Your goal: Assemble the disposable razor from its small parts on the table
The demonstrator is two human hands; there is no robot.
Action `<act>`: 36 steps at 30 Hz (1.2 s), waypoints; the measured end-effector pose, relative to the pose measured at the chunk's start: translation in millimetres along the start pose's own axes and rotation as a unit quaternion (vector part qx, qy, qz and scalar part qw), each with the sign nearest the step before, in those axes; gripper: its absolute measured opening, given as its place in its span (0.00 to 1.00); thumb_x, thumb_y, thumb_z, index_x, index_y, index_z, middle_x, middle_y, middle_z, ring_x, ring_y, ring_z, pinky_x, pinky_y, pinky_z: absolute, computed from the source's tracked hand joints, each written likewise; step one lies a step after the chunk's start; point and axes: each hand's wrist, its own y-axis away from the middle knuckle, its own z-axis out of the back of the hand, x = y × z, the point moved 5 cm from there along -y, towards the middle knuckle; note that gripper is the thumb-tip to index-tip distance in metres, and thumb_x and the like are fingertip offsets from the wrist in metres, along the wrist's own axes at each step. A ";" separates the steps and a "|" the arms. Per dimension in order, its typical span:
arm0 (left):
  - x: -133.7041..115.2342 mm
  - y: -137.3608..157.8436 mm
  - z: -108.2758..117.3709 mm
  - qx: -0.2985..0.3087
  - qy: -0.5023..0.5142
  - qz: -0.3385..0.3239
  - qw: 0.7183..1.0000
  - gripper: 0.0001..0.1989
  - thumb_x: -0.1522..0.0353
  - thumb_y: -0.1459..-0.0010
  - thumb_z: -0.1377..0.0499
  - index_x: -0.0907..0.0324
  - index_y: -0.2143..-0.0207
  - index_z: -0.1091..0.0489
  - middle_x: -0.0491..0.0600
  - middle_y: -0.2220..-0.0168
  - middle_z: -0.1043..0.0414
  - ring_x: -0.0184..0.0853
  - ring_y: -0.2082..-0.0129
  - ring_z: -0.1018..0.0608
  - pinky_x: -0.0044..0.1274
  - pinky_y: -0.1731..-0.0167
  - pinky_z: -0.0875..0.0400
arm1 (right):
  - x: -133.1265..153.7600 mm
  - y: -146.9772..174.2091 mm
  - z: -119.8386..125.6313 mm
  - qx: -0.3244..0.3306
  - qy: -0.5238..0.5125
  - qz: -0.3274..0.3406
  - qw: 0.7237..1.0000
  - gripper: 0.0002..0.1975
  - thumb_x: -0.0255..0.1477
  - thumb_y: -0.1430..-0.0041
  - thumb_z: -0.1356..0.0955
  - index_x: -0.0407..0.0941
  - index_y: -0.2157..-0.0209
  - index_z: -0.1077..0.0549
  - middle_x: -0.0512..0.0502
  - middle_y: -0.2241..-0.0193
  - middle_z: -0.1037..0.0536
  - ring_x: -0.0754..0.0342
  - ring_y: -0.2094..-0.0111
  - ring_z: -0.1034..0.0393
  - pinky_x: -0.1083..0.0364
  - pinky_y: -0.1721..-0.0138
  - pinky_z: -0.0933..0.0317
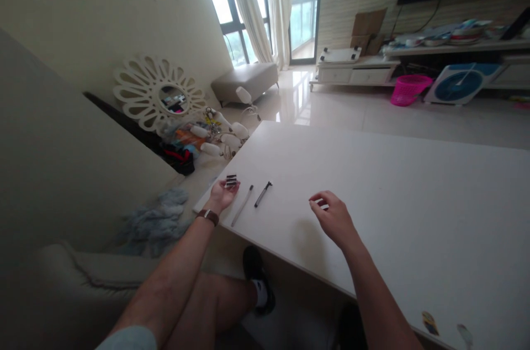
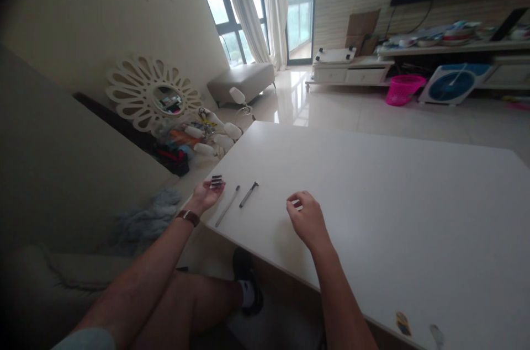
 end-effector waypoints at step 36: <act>96.2 168.3 -223.6 0.342 0.041 0.140 0.928 0.15 0.60 0.38 0.40 0.65 0.68 0.28 0.55 0.69 0.26 0.37 0.71 0.23 0.28 0.70 0.25 | -5.9 -8.6 13.7 -0.078 0.078 0.079 0.991 0.07 0.25 0.40 0.33 0.47 0.67 0.22 0.46 0.65 0.26 0.51 0.61 0.31 0.52 0.58 0.36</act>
